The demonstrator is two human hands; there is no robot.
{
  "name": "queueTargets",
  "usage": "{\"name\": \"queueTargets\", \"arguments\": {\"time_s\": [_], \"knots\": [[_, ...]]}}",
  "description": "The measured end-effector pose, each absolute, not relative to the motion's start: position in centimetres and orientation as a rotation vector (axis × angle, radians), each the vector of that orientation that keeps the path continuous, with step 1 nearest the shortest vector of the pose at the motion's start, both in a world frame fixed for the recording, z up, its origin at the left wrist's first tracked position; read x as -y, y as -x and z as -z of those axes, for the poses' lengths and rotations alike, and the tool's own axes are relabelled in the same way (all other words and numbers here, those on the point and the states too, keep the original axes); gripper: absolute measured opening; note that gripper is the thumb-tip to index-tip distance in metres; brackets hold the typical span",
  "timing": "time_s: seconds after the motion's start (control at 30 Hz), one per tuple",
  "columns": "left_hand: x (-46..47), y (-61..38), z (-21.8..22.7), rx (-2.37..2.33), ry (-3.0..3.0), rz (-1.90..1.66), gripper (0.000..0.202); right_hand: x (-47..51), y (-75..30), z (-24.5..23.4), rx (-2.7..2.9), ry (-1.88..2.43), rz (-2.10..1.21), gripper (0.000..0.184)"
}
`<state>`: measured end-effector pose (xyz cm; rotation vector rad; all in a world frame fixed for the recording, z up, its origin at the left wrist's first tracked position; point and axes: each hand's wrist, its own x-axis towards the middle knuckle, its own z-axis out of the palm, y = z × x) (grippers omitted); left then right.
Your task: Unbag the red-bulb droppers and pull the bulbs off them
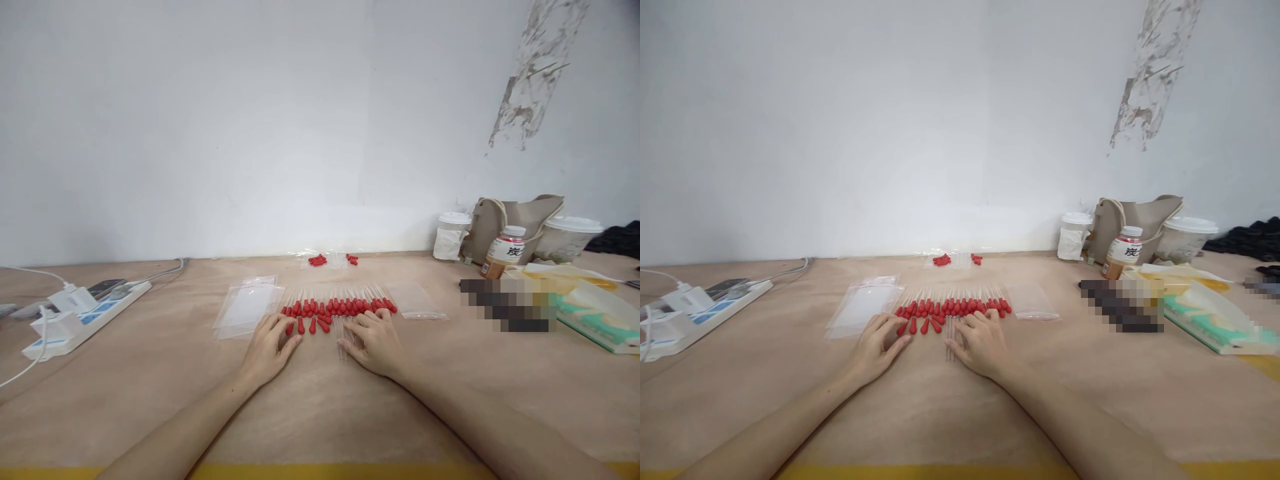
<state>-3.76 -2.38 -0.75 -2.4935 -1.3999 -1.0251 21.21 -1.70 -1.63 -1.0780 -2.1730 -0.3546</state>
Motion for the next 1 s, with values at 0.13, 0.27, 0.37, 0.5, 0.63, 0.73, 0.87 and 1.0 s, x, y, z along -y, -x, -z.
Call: {"name": "queueTargets", "arguments": {"time_s": [0.13, 0.27, 0.37, 0.5, 0.63, 0.73, 0.87, 1.0], "knots": [[2.6, 2.7, -0.2, 1.219, 2.58, 0.844, 0.023, 2.1, -21.4, 1.0, 2.268, 1.026, 0.255, 0.049], [1.1, 1.0, -1.0, 1.204, 2.547, 0.771, 0.02, 2.2, -21.5, 0.9, 2.236, 1.008, 0.225, 0.049], [-0.9, -0.6, -1.7, 1.362, 2.422, 0.784, 0.016, 2.1, -21.8, 1.2, 2.177, 1.022, 0.24, 0.039], [-3.5, -2.6, -2.0, 1.567, 2.402, 0.733, 0.025, 1.8, -22.3, 1.4, 2.135, 0.995, 0.269, 0.035], [-5.1, -3.6, -1.5, 1.687, 2.437, 0.677, 0.025, 1.8, -22.5, 1.4, 2.107, 0.994, 0.245, 0.032], [-5.3, -3.7, -1.1, 1.703, 2.406, 0.712, 0.02, 1.8, -22.5, 1.4, 2.091, 1.008, 0.25, 0.03], [-3.2, -2.6, -1.2, 1.733, 2.311, 0.847, 0.022, 1.6, -22.3, 1.5, 2.025, 1.03, 0.308, 0.028], [0.4, -0.1, -1.5, 1.463, 2.389, 0.98, 0.015, 1.2, -22.5, 1.9, 1.93, 1.069, 0.334, 0.041]]}}
